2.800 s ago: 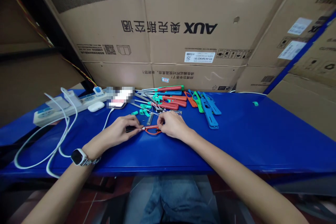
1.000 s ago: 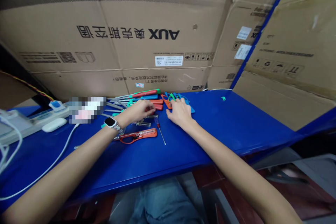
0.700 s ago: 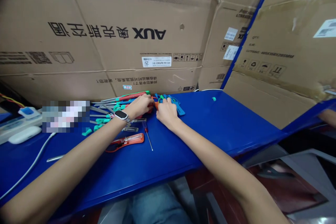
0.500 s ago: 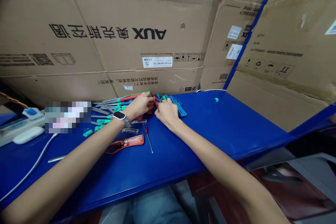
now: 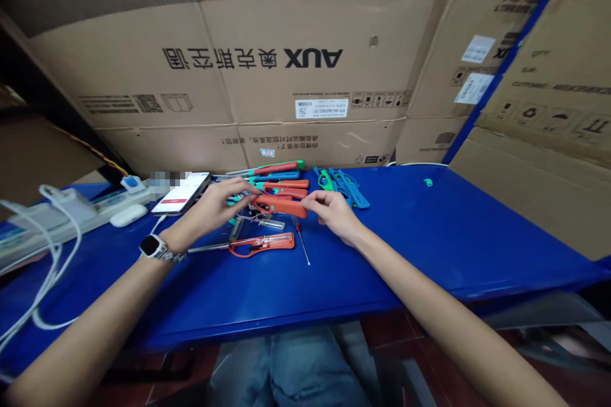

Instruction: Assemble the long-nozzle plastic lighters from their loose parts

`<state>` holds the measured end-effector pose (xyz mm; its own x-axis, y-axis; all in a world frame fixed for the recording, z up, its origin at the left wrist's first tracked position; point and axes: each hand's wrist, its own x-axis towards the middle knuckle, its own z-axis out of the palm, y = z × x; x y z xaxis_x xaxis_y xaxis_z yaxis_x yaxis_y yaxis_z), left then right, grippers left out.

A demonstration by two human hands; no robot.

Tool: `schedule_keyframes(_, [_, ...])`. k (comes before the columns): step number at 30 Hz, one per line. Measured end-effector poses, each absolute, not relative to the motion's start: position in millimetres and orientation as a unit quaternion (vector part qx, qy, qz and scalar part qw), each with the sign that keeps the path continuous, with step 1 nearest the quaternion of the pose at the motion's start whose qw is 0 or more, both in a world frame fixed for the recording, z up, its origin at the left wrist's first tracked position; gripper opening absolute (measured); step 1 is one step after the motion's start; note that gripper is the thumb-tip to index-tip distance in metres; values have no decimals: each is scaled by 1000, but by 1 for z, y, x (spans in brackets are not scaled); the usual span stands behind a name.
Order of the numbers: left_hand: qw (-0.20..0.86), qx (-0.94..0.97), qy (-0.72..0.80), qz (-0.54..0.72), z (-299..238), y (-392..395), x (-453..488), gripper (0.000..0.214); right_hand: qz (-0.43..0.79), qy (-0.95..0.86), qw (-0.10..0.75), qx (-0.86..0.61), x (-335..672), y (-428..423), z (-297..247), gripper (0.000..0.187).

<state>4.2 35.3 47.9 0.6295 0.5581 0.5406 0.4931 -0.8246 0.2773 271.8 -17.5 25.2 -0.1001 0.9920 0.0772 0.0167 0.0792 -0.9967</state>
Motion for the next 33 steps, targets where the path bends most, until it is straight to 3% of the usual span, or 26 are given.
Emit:
schedule_keyframes(5, [130,867,299,376,39,10,-24,18,611,-484,474,-410,252,-12,28,29])
schedule_keyframes(9, [101,887,293,344,32,4,-33,37,650,-438,481,-393,243,-10,29,32])
schedule_keyframes(12, [71,897,290,327,28,7,-35,30,644,-442,482,-397,241,-8,23,35])
schedule_keyframes(15, [68,895,293,330,23,13,-36,21,569,-508,479,-435,242,-3,14,35])
schedule_keyframes(18, [78,890,309,326,17,18,-36,14,418,-632,461,-463,246,1,6,31])
schedule_keyframes(24, [127,885,302,331,11,18,-30,14,176,-783,352,-482,252,-2,2,14])
schedule_keyframes(33, [95,902,256,334,7,17,-24,14,59,-852,265,-448,248,-11,10,2])
